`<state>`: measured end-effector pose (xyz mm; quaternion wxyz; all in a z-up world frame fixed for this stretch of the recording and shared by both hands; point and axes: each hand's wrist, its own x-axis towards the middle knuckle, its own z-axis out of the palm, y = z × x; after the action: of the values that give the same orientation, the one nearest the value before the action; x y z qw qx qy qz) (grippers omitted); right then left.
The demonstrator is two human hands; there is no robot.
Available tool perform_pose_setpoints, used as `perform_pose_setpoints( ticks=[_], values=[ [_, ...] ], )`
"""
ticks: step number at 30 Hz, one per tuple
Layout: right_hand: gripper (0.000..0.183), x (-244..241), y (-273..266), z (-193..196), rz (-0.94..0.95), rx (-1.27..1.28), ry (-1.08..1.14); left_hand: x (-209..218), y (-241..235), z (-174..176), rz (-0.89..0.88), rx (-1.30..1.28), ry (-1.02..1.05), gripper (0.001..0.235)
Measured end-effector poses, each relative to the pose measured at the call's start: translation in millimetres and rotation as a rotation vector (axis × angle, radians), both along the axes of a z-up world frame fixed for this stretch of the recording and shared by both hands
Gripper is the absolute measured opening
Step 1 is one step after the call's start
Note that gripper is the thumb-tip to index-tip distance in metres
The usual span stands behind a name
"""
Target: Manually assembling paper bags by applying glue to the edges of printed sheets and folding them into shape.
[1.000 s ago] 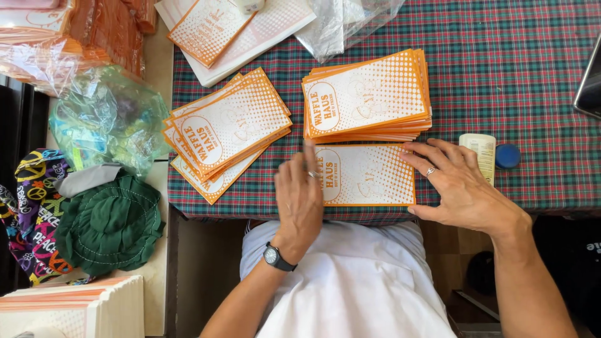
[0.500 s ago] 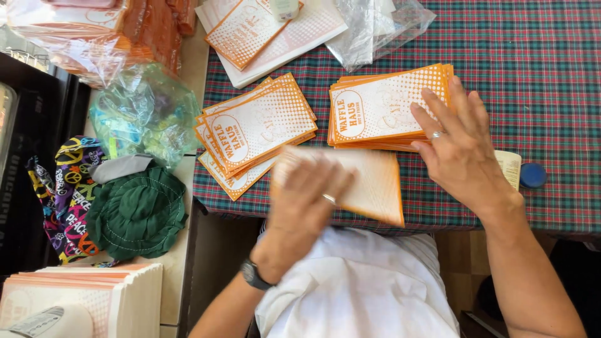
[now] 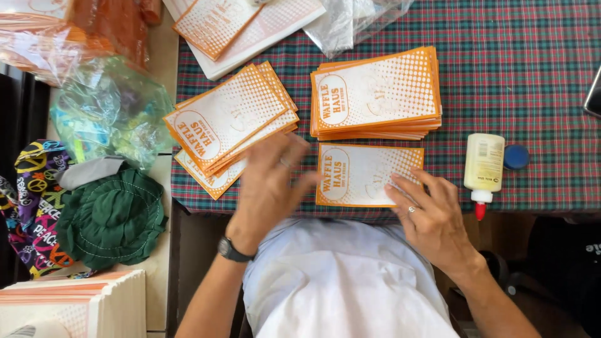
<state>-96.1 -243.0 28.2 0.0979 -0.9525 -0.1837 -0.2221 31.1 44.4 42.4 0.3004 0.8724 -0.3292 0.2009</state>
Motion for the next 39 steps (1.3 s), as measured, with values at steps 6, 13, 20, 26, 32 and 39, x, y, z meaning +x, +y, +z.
perform_pose_setpoints(
  ticks=[6, 13, 20, 26, 32, 39],
  values=[
    [0.064, -5, -9, 36, -0.011, 0.318, 0.243, -44, -34, -27, -0.314, 0.098, 0.106, 0.041],
    [0.066, -18, -25, 30, -0.241, 0.467, 0.292, -36, -30, -15, -0.326, 0.112, 0.144, 0.013],
    [0.049, -13, -23, 21, -0.183, 0.516, 0.153, -26, -40, 11, -0.257, -0.114, 0.235, 0.005],
    [0.045, 9, -3, 21, -0.010, 0.302, 0.156, -33, -56, 27, -0.095, -0.196, -0.240, 0.012],
    [0.033, 12, -27, -2, 0.085, 0.294, 0.274, -79, -62, 3, -0.483, -0.157, -0.299, 0.011],
    [0.026, 11, -15, -3, -0.086, 0.217, 0.175, -38, -46, -35, -0.266, -0.041, 0.018, 0.022]
  ],
)
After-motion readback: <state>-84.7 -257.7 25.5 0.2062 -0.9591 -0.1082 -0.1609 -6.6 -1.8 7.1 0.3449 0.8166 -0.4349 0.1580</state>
